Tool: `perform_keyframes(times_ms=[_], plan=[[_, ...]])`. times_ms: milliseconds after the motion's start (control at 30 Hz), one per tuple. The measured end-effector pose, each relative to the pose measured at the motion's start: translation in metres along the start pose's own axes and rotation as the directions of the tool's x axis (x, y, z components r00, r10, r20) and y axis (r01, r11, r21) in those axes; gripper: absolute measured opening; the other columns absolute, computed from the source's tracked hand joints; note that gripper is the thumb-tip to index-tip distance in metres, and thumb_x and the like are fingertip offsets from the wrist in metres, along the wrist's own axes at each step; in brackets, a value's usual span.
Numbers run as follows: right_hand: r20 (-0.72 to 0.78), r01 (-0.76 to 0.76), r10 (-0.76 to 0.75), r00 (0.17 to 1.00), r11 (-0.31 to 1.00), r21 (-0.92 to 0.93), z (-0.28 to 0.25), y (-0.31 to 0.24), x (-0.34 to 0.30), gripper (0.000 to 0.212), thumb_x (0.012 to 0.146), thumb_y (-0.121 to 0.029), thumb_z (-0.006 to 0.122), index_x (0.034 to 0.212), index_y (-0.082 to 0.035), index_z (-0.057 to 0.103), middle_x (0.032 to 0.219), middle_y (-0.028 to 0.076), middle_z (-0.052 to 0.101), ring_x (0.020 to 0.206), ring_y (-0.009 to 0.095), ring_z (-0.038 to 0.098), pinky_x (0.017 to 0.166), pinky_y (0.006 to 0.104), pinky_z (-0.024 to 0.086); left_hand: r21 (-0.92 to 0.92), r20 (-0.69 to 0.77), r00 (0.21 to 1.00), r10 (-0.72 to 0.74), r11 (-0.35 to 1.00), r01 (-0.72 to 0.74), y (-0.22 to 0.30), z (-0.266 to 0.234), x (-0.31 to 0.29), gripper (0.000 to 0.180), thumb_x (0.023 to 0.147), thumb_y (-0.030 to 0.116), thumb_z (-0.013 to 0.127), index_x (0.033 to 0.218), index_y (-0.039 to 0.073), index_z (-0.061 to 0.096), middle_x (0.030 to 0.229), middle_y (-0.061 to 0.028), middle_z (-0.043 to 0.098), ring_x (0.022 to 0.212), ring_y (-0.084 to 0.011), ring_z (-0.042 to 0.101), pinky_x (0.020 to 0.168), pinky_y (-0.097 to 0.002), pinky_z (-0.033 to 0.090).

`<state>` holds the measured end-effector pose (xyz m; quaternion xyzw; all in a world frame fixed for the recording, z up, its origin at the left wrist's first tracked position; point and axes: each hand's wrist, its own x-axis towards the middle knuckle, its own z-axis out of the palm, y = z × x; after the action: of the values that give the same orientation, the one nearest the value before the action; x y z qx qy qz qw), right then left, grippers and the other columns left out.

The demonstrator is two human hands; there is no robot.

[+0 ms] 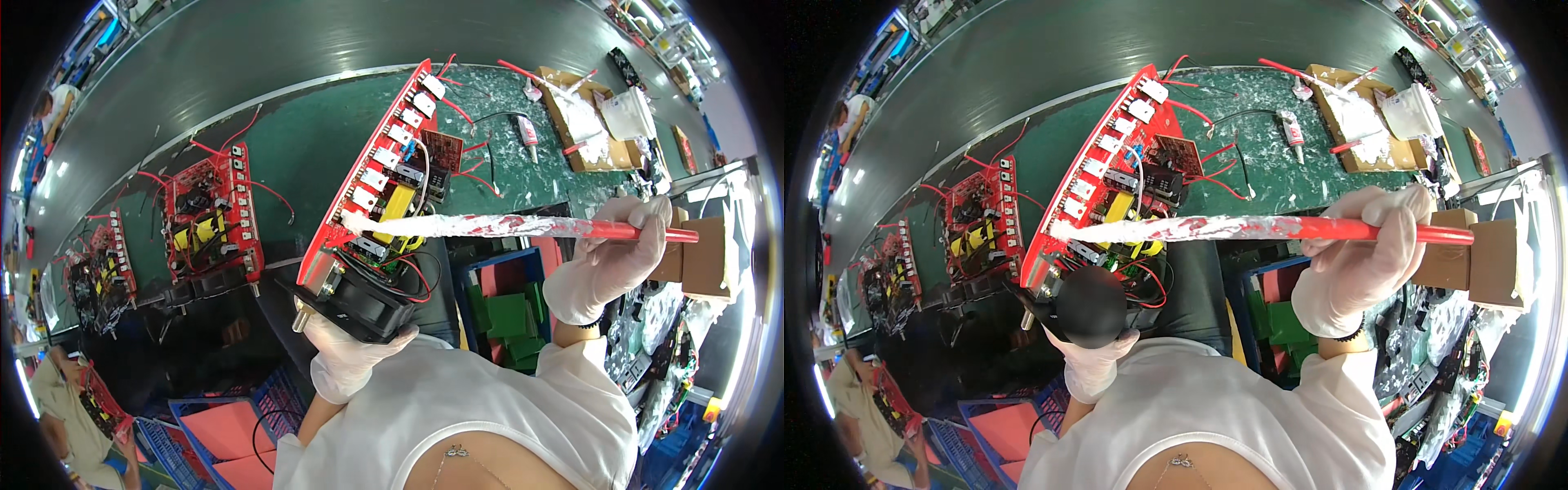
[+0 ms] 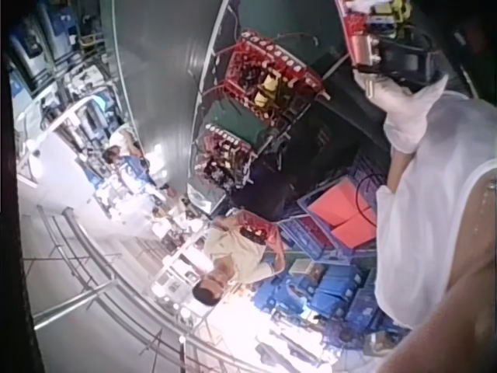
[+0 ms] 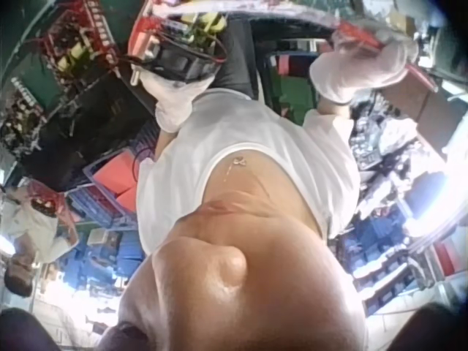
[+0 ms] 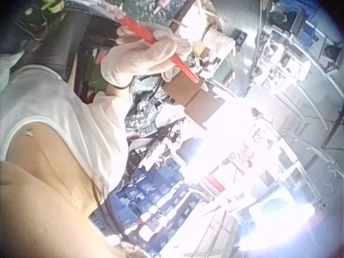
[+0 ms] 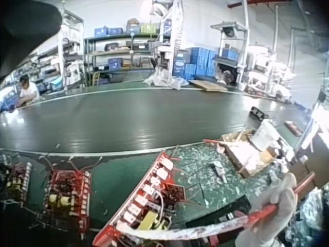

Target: The person is assembling electronic components on a red PCB, connecting wires and fans, and applying white thermal paste using a brush.

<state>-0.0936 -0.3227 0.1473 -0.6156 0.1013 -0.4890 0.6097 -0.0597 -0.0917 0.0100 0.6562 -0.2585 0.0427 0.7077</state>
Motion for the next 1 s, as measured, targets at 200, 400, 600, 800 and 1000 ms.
perform_keyframes(times_ms=[200,400,600,800,1000], plan=[[0.057,0.075,-0.076,0.995,0.997,0.023,-0.003,-0.001,0.003,0.026,0.089,-0.028,0.045,0.075,-0.008,0.036,0.049,0.016,0.048,0.029,0.017,0.039,0.028,0.0231,0.029,0.016,0.0,1.0,0.025,1.0,-0.025,0.001,-0.003,0.002,0.117,0.051,0.02,0.087,0.139,0.002,0.012,0.13,-0.017,0.04,0.111,-0.0279,0.051,0.094,-0.0414,0.045],[-0.05,0.147,-0.149,0.988,0.988,-0.038,0.002,0.003,0.006,0.024,0.089,-0.024,0.043,0.074,-0.007,0.035,0.049,0.016,0.048,0.029,0.018,0.039,0.028,0.0237,0.03,0.027,-0.042,0.999,0.002,1.0,-0.001,-0.001,0.0,-0.001,0.115,0.049,0.019,0.087,0.139,0.003,0.016,0.13,-0.0165,0.04,0.112,-0.0266,0.05,0.095,-0.041,0.045],[-0.117,0.216,-0.216,0.969,0.976,-0.012,0.001,0.009,0.008,0.02,0.088,-0.02,0.042,0.075,-0.006,0.036,0.051,0.017,0.05,0.03,0.017,0.04,0.028,0.0231,0.031,0.098,-0.027,1.0,0.003,0.995,0.0,0.001,-0.002,0.002,0.114,0.051,0.022,0.086,0.139,0.003,0.015,0.13,-0.0154,0.039,0.112,-0.0251,0.049,0.095,-0.04,0.044],[-0.159,0.31,-0.3,0.941,0.95,0.042,-0.025,0.012,0.025,0.023,0.088,-0.019,0.045,0.07,-0.005,0.044,0.057,0.014,0.055,0.036,0.015,0.045,0.036,0.0236,0.038,0.07,-0.066,0.997,-0.035,0.997,0.039,-0.002,-0.001,0.0,0.115,0.053,0.027,0.086,0.14,0.003,0.014,0.13,-0.0155,0.04,0.112,-0.025,0.049,0.096,-0.0397,0.043],[-0.418,0.473,-0.434,0.798,0.881,-0.012,-0.07,0.018,0.029,0.032,0.088,-0.034,0.053,0.096,-0.003,0.058,0.08,0.008,0.059,0.076,0.016,0.056,0.063,0.0278,0.046,-0.265,-0.308,0.903,-0.3,0.938,0.221,-0.005,0.005,-0.005,0.103,0.056,0.009,0.066,0.141,0.003,0.008,0.134,-0.015,0.03,0.121,-0.0248,0.038,0.101,-0.0408,0.035]])
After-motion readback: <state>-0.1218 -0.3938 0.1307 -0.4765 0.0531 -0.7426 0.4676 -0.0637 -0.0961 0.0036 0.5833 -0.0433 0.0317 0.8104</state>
